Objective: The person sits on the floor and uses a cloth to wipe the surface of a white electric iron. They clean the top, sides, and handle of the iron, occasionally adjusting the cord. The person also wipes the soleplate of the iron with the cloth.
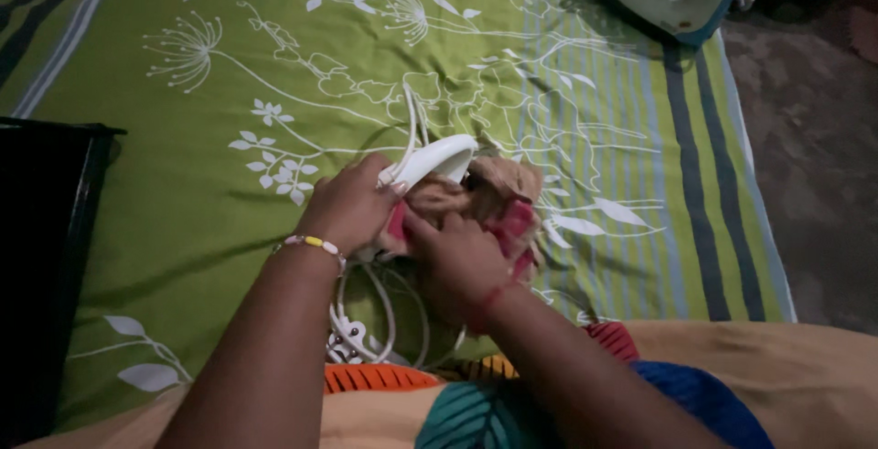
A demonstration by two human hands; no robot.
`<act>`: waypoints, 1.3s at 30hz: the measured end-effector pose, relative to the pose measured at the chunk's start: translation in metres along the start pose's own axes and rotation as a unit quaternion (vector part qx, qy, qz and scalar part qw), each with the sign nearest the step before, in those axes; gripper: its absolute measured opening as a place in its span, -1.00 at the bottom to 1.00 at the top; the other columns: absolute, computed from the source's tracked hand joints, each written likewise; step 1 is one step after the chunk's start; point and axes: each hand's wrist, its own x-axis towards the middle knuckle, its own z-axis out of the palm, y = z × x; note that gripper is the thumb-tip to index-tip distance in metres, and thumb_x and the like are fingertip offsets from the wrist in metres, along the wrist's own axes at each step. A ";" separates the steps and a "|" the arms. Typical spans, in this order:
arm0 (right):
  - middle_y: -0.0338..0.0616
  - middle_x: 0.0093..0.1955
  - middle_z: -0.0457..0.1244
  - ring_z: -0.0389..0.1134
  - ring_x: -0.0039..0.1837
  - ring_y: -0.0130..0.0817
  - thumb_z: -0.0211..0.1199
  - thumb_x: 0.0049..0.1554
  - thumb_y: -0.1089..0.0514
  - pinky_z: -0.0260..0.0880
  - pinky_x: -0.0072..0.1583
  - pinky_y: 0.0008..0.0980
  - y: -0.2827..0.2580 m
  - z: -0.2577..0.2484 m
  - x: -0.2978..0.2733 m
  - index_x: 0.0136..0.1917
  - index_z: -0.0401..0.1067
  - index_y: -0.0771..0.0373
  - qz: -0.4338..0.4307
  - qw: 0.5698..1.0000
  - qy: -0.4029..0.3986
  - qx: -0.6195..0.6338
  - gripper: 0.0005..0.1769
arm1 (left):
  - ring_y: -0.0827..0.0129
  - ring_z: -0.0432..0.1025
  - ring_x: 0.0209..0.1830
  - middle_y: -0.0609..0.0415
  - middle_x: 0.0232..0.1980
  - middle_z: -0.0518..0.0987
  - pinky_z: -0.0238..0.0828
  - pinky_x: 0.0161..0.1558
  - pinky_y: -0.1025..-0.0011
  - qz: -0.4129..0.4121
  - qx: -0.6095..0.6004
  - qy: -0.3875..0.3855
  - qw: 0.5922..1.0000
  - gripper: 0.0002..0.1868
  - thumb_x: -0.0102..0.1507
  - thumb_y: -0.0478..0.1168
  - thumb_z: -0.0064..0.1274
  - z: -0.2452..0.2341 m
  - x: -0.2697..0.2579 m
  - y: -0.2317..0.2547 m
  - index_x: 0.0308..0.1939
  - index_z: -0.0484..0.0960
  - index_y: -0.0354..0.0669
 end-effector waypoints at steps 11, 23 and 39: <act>0.16 0.06 0.29 0.38 0.07 0.22 0.36 -0.07 -0.01 0.44 0.01 0.09 -0.004 0.007 0.012 0.50 0.10 -0.19 0.017 0.999 -0.005 -0.033 -0.10 | -0.01 0.45 0.20 -0.04 0.18 0.59 0.29 0.20 0.01 0.031 0.034 0.010 0.999 -0.58 0.26 0.07 0.05 0.007 0.008 -0.006 0.14 0.53 0.06; 0.16 0.14 0.33 0.41 0.14 0.21 0.23 0.11 -0.06 0.42 0.10 0.12 0.001 0.009 0.014 0.47 0.13 -0.13 0.052 0.996 -0.067 0.022 -0.32 | -0.06 0.50 0.08 -0.13 0.10 0.60 0.44 0.07 0.07 0.030 -0.015 0.042 0.999 -0.40 0.12 0.10 0.28 0.005 -0.002 0.008 0.16 0.54 -0.02; 0.24 0.26 0.25 0.34 0.21 0.23 0.37 0.00 -0.27 0.35 0.18 0.07 0.024 -0.030 -0.025 0.63 -0.16 -0.34 0.055 0.997 -0.044 0.044 0.08 | 0.10 0.64 -0.14 -0.11 -0.06 0.71 0.52 -0.04 0.20 -0.009 -0.036 0.066 0.997 -0.38 0.07 0.02 0.34 -0.021 -0.004 0.003 0.21 0.65 0.03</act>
